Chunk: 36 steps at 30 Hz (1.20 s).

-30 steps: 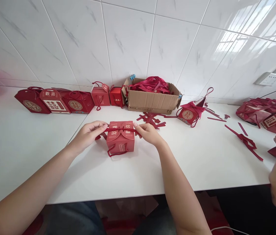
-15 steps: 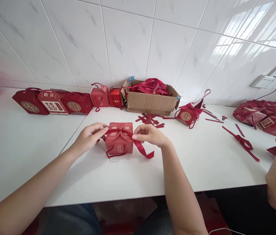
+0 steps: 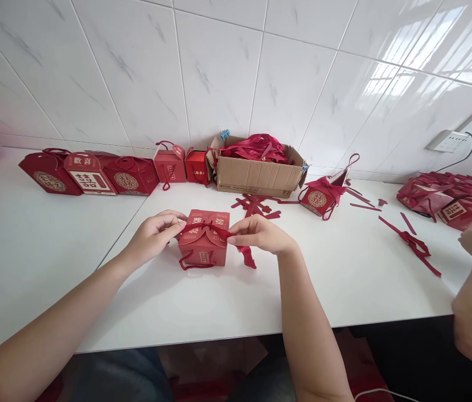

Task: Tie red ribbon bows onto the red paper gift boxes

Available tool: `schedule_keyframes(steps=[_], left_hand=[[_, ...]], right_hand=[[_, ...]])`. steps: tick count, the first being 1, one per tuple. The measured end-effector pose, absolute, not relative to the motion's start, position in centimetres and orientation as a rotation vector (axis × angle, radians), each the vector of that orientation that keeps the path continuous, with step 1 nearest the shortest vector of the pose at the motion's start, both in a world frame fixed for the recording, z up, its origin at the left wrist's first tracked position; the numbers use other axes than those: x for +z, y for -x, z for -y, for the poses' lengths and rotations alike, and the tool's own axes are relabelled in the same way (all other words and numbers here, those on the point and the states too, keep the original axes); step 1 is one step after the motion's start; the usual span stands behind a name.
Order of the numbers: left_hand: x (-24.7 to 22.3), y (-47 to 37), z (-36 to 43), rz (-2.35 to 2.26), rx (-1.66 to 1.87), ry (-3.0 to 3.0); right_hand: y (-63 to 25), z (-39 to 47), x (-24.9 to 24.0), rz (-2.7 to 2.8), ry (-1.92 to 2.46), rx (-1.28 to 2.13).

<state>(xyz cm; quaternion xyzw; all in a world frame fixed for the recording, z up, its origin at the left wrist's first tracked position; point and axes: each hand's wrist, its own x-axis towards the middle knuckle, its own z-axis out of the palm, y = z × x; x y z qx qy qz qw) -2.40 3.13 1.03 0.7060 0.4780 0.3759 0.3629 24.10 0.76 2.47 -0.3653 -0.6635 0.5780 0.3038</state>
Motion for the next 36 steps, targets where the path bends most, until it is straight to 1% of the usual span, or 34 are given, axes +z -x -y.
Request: schedule_keyframes(steps=[7,10,13,15,18,21,25,28,32,36], left_hand=[[0.9,2.2,-3.0,-1.232,0.955,-1.804],[1.2,2.1,-3.2,-1.306,1.097,-1.790],[2.5,1.4,-3.3,-1.315,1.210,-1.877],[3.9,0.5,-3.3,-1.216,1.139,-1.928],[5.6,-0.9,-3.4,-1.047,0.940,-1.961],[6.2,-2.0,-3.7,-1.004,0.847,-1.993],[6.2,-2.4,-3.9,-1.059,0.933,-2.000],[6.2,-2.4,-3.8,-1.070,0.996,-2.008],[6.5,-2.6,-3.5,-1.038,0.991,-2.015],[6.7,-2.9,-3.7,-1.045,0.995,-2.089]], right_hand=[[-23.6,-1.4,1.5,1.622,0.760,1.574],[-23.1,-1.4,1.5,1.648,0.740,1.556],[-22.5,-1.2,1.6,1.628,0.802,1.468],[-22.0,-1.1,1.6,1.580,0.865,1.396],[-21.2,-1.0,1.6,1.500,0.939,1.318],[-20.6,-1.0,1.6,1.503,0.958,1.258],[-20.5,-1.0,1.7,1.513,0.920,1.225],[-20.6,-0.9,1.8,1.488,0.982,1.206],[-20.4,-0.8,1.8,1.508,1.106,1.167],[-19.8,-1.0,1.5,1.496,1.085,1.110]])
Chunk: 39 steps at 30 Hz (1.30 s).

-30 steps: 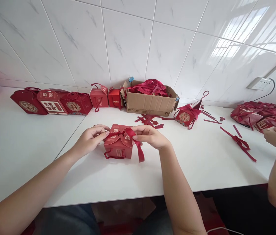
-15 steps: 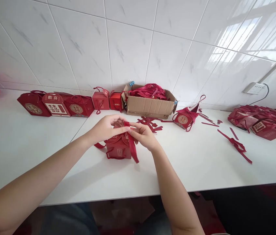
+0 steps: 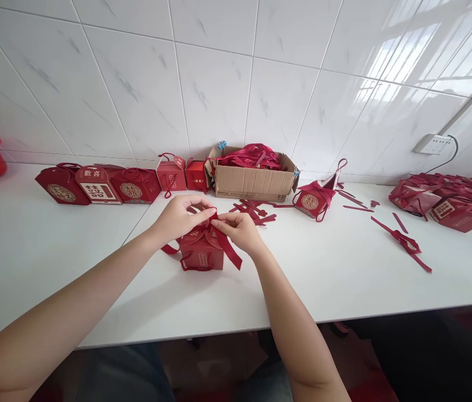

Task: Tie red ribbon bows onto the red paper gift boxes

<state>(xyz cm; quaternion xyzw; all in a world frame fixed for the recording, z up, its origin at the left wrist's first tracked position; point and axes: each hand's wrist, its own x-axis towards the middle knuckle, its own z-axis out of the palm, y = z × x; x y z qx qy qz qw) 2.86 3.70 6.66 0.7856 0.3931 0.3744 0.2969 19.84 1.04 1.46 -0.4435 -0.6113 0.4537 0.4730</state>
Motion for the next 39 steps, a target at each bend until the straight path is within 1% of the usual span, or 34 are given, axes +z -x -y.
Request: schedule_keyframes(steps=[4,7,10,13,16,19,22,24,27,30,35,36,39], left_hand=[[6.2,-1.2,-4.2,-1.181,0.989,-2.017],[5.2,0.9,-4.2,-1.370,0.721,-1.868],[4.2,2.3,-3.9,-1.417,0.461,-1.788],[4.2,2.7,-3.4,-1.442,0.339,-1.847],[5.8,2.3,-3.2,-1.414,0.364,-1.965],[8.5,1.5,-2.9,-1.238,0.412,-1.979],[10.8,0.4,-3.1,-1.102,0.410,-1.972],[11.5,-0.6,-3.6,-1.023,0.420,-1.976],[11.2,-2.0,-5.1,-0.950,0.484,-1.976],[10.0,-2.8,-6.9,-0.926,0.613,-1.943],[7.8,-1.8,-7.1,-1.314,1.000,-1.992],[7.5,-1.4,-6.7,-1.319,0.982,-2.004],[6.7,-0.2,-5.1,-1.145,0.698,-1.983]], right_hand=[[-19.5,-1.3,1.2,1.446,1.072,0.909],[-19.4,-1.1,1.4,1.444,1.048,1.044],[-19.4,-0.7,2.0,1.451,1.027,1.192],[-19.3,-0.5,2.5,1.473,1.002,1.259],[-19.0,-0.5,2.8,1.475,1.045,1.240],[-18.5,-0.6,2.9,1.465,1.116,1.171],[-17.9,-0.5,2.8,1.544,1.190,0.997],[-17.8,-0.3,2.9,1.639,1.219,0.880],[-17.8,0.1,3.0,1.724,1.182,0.832],[-17.8,0.2,2.8,1.694,1.187,0.828],[-17.7,-0.1,2.2,1.655,1.184,0.836],[-17.7,-0.2,2.1,1.650,1.171,0.841],[-17.7,-0.2,2.0,1.632,1.151,0.848]])
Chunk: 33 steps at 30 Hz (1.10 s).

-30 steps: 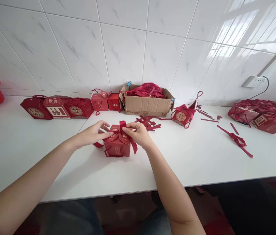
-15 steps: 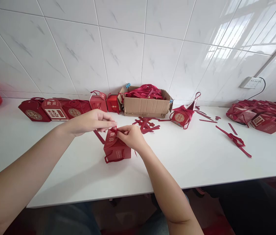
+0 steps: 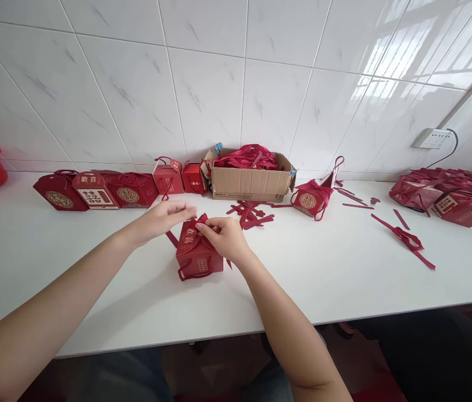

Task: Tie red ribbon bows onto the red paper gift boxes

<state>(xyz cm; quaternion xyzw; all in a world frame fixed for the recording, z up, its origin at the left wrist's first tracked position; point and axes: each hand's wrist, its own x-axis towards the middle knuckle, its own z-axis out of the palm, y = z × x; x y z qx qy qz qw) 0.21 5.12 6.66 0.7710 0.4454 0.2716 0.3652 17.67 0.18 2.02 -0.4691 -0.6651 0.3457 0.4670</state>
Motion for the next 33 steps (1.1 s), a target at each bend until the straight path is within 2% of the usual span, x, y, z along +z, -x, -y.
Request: schedule_keyframes(steps=[2,10,15,20,27,33], left_hand=[[6.1,0.3,-4.5,-1.091,0.631,-1.954],[3.7,0.8,-4.2,-1.009,0.826,-1.859],[4.5,1.0,-5.0,-0.858,0.917,-2.027],[7.5,0.2,-7.3,-0.703,0.482,-2.326],[13.6,-1.7,-7.8,-0.821,0.154,-2.365],[14.6,-4.8,-6.9,-0.851,-0.026,-2.585]], right_hand=[[-17.6,-0.1,2.0,1.628,1.159,0.836],[-17.8,-0.2,1.8,1.614,1.120,0.896],[-17.8,-0.2,1.7,1.642,1.121,0.874],[-17.9,-0.1,1.8,1.684,1.121,0.852],[-17.7,0.3,2.0,1.662,1.138,0.834],[-17.2,0.5,1.9,1.672,1.171,0.712]])
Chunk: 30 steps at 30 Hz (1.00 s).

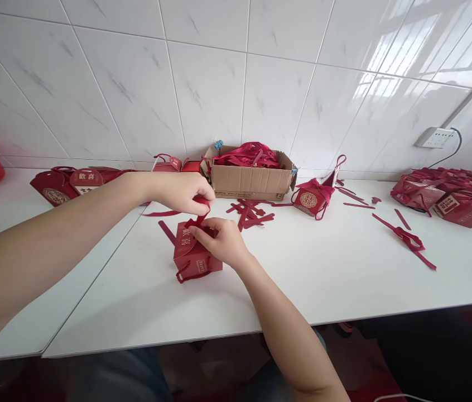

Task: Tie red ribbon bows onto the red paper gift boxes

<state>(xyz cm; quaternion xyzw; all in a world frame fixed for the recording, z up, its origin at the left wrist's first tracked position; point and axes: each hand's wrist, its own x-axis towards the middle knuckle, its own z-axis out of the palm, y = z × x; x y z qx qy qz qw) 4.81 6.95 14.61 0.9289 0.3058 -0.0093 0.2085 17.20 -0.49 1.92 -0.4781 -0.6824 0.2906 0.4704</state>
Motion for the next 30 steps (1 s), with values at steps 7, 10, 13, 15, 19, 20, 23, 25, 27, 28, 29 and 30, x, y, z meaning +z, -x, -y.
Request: schedule_keyframes(steps=[7,10,13,15,19,20,23,25,27,28,29,30], left_hand=[[12.4,-4.5,-9.1,-1.010,0.590,-3.016],[10.9,-2.6,-8.7,-1.154,0.775,-2.924],[9.4,-0.9,-7.2,-1.155,0.797,-2.589],[8.5,-0.2,-6.0,-1.083,0.713,-2.382],[6.4,0.5,-4.7,-0.989,0.674,-2.152],[5.9,0.7,-4.6,-0.983,0.722,-2.098],[4.5,1.0,-4.5,-0.933,0.846,-1.941],[3.9,1.1,-4.5,-0.902,0.872,-1.896],[3.4,1.1,-4.4,-0.884,0.865,-1.897],[3.3,1.1,-4.4,-0.874,0.863,-1.906],[3.2,1.1,-4.3,-0.864,0.862,-1.914],[3.0,1.0,-4.1,-0.858,0.868,-1.920]], right_hand=[[-17.1,0.2,1.5,1.674,1.146,0.719],[-17.1,0.1,1.5,1.679,1.150,0.703],[-17.1,0.1,1.4,1.678,1.160,0.701],[-17.1,0.0,1.3,1.667,1.168,0.705],[-17.0,-0.1,1.1,1.630,1.211,0.710],[-17.0,-0.1,1.0,1.622,1.209,0.719],[-17.0,0.0,0.9,1.594,1.166,0.735],[-16.9,0.0,0.8,1.550,1.150,0.733],[-16.8,0.0,0.6,1.493,1.149,0.749],[-16.8,0.0,0.6,1.467,1.150,0.764],[-16.7,0.0,0.5,1.446,1.151,0.775],[-16.7,0.0,0.4,1.428,1.150,0.781]])
